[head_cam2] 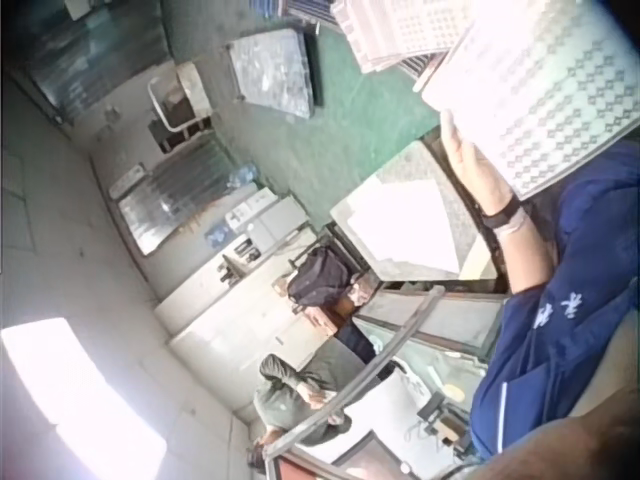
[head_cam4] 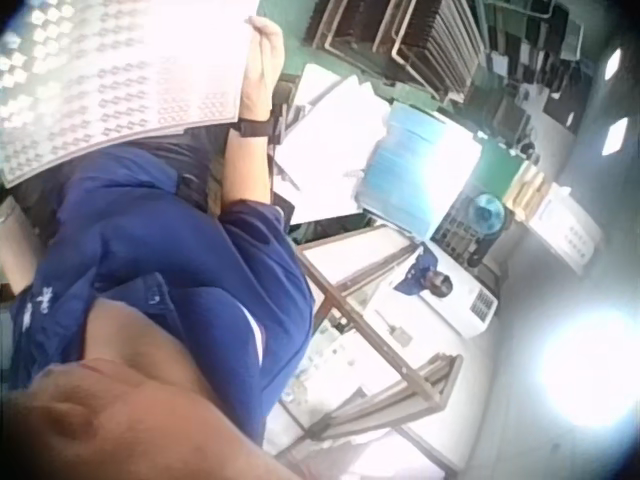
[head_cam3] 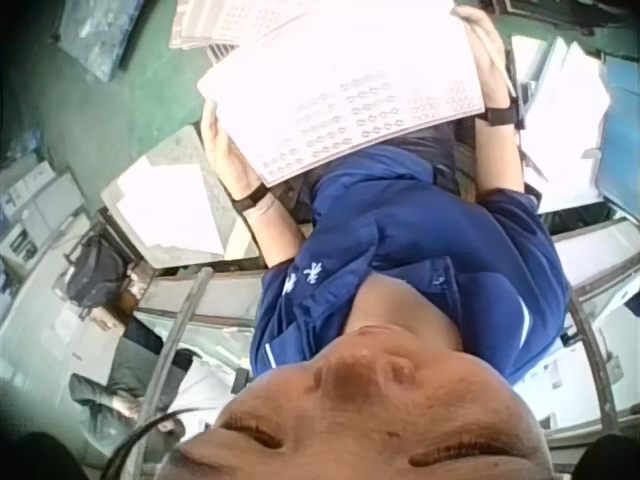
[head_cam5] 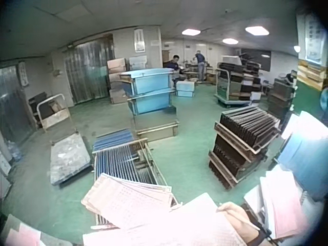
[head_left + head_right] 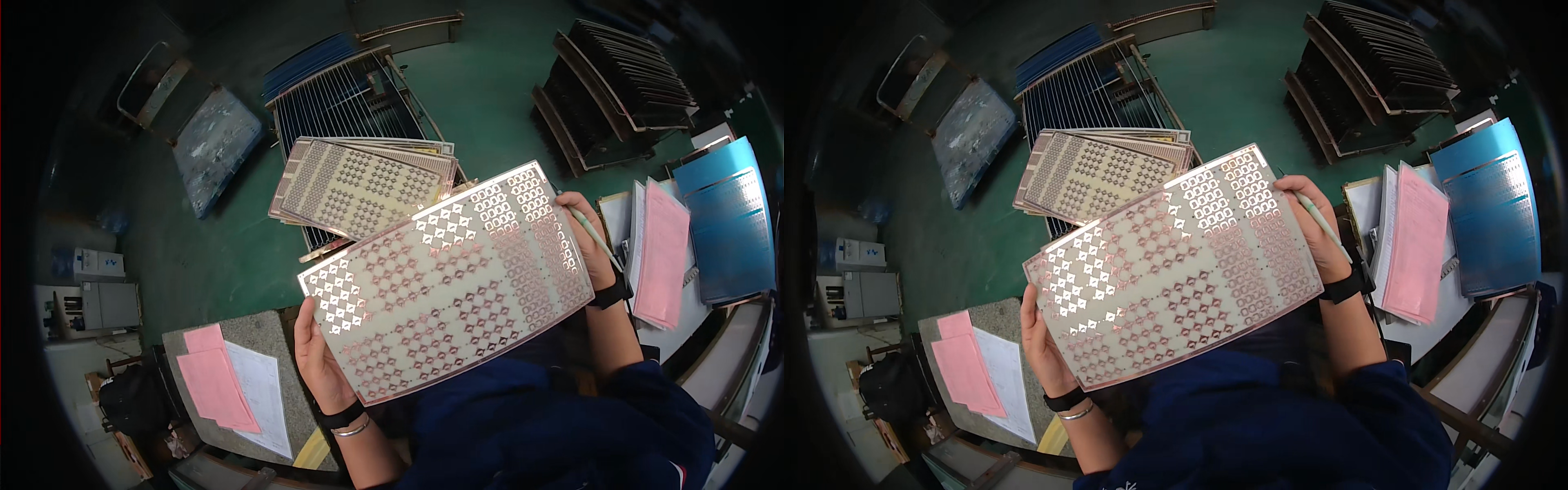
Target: Inspecting and sorting various patterned and colored metal sheets.
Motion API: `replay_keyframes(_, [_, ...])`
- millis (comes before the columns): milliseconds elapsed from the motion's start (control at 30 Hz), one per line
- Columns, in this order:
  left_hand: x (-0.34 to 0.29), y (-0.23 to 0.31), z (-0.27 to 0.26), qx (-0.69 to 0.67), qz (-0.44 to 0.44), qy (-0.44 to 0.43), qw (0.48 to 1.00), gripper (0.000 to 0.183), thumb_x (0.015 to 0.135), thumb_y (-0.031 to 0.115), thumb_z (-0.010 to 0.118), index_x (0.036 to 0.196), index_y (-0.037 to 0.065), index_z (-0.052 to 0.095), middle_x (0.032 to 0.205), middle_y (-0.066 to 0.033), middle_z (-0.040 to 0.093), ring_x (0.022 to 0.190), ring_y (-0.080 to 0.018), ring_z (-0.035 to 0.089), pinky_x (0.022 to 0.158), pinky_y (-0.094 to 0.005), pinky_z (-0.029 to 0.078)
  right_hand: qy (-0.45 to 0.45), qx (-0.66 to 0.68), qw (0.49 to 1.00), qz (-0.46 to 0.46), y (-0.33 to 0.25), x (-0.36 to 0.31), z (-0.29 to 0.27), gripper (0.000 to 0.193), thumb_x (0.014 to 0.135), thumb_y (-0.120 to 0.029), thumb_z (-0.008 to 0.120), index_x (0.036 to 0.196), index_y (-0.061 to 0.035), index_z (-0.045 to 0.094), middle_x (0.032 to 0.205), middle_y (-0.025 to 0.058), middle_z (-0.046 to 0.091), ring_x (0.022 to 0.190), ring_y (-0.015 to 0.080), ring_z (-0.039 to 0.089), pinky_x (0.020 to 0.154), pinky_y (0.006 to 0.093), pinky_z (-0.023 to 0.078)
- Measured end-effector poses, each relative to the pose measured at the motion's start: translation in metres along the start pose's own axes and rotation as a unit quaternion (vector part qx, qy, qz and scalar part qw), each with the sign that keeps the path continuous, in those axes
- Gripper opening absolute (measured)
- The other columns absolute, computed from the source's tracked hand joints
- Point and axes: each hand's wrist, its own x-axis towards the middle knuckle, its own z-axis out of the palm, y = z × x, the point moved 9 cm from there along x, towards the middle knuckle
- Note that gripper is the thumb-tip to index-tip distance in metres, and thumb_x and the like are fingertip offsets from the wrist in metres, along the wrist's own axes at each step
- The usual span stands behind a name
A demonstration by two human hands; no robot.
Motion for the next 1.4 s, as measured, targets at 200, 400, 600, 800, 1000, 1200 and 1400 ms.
replay_keyframes(200, [-0.012, -0.017, -0.033, 0.171, -0.063, 0.031, 0.983, 0.032, 0.096, 0.008, 0.043, 0.127, 0.001, 0.049, 0.12, -0.0115, 0.057, 0.106, -0.0155, 0.057, 0.086, -0.0297, 0.05, -0.095, -0.253, 0.96, 0.079, 0.018, -0.014, -0.005, 0.014, 0.093, -0.009, 0.051, 0.1, -0.0018, 0.06, 0.091, 0.0019, 0.06, 0.081, 0.0076, 0.058, 0.067, 0.0211, 0.049])
replay_keyframes(400, [-0.003, -0.02, -0.071, 0.401, 0.062, 0.114, 0.907, 0.022, 0.095, 0.007, 0.047, 0.113, 0.0, 0.058, 0.115, -0.0087, 0.057, 0.105, -0.0168, 0.055, 0.092, -0.0291, 0.045, -0.038, -0.371, 0.927, 0.05, 0.04, 0.021, -0.024, 0.016, 0.093, -0.007, 0.049, 0.099, -0.0003, 0.061, 0.094, 0.006, 0.064, 0.083, 0.0124, 0.064, 0.069, 0.0231, 0.05])
replay_keyframes(600, [0.057, -0.088, -0.013, 0.038, -0.075, 0.071, 0.994, 0.042, 0.093, 0.006, 0.049, 0.133, -0.002, 0.038, 0.135, -0.019, 0.039, 0.122, -0.0288, 0.044, 0.103, -0.0371, 0.038, -0.103, -0.428, 0.885, -0.151, 0.074, 0.098, 0.088, 0.022, 0.085, -0.003, 0.057, 0.107, -0.0038, 0.059, 0.093, 0.0188, 0.064, 0.087, 0.0338, 0.063, 0.076, 0.0358, 0.05])
replay_keyframes(800, [0.083, -0.142, -0.024, 0.029, -0.209, 0.141, 0.967, 0.055, 0.092, 0.007, 0.049, 0.141, 0.0, 0.026, 0.126, -0.0193, 0.045, 0.118, -0.0281, 0.045, 0.1, -0.0359, 0.04, -0.084, -0.6, 0.765, -0.216, 0.138, 0.112, 0.112, 0.032, 0.074, 0.002, 0.059, 0.104, -0.007, 0.06, 0.107, 0.0207, 0.06, 0.109, 0.037, 0.051, 0.095, 0.0424, 0.04])
replay_keyframes(1000, [0.082, -0.119, 0.013, 0.045, -0.187, 0.104, 0.976, 0.056, 0.091, 0.007, 0.048, 0.142, 0.0, 0.025, 0.125, -0.0154, 0.048, 0.117, -0.0259, 0.046, 0.099, -0.0367, 0.037, -0.09, -0.581, 0.779, -0.22, 0.133, 0.105, 0.114, 0.028, 0.076, -0.003, 0.061, 0.104, -0.0078, 0.059, 0.104, 0.0208, 0.06, 0.106, 0.0374, 0.052, 0.093, 0.0437, 0.041])
replay_keyframes(1200, [0.097, -0.114, 0.019, 0.006, -0.063, 0.146, 0.987, 0.048, 0.094, 0.01, 0.052, 0.135, 0.007, 0.029, 0.116, -0.0089, 0.05, 0.106, -0.018, 0.051, 0.091, -0.0388, 0.046, -0.089, -0.529, 0.814, -0.222, 0.126, 0.105, 0.115, 0.023, 0.084, -0.01, 0.058, 0.107, -0.0088, 0.059, 0.107, 0.0201, 0.06, 0.104, 0.037, 0.053, 0.093, 0.0431, 0.04])
replay_keyframes(1400, [0.099, -0.123, 0.029, -0.015, -0.09, 0.068, 0.993, 0.029, 0.095, 0.009, 0.049, 0.123, 0.01, 0.042, 0.122, -0.006, 0.052, 0.109, -0.0197, 0.053, 0.092, -0.0424, 0.047, -0.114, -0.515, 0.823, -0.21, 0.116, 0.109, 0.104, 0.026, 0.09, -0.015, 0.056, 0.114, -0.0075, 0.057, 0.103, 0.018, 0.063, 0.098, 0.033, 0.059, 0.091, 0.0398, 0.043])
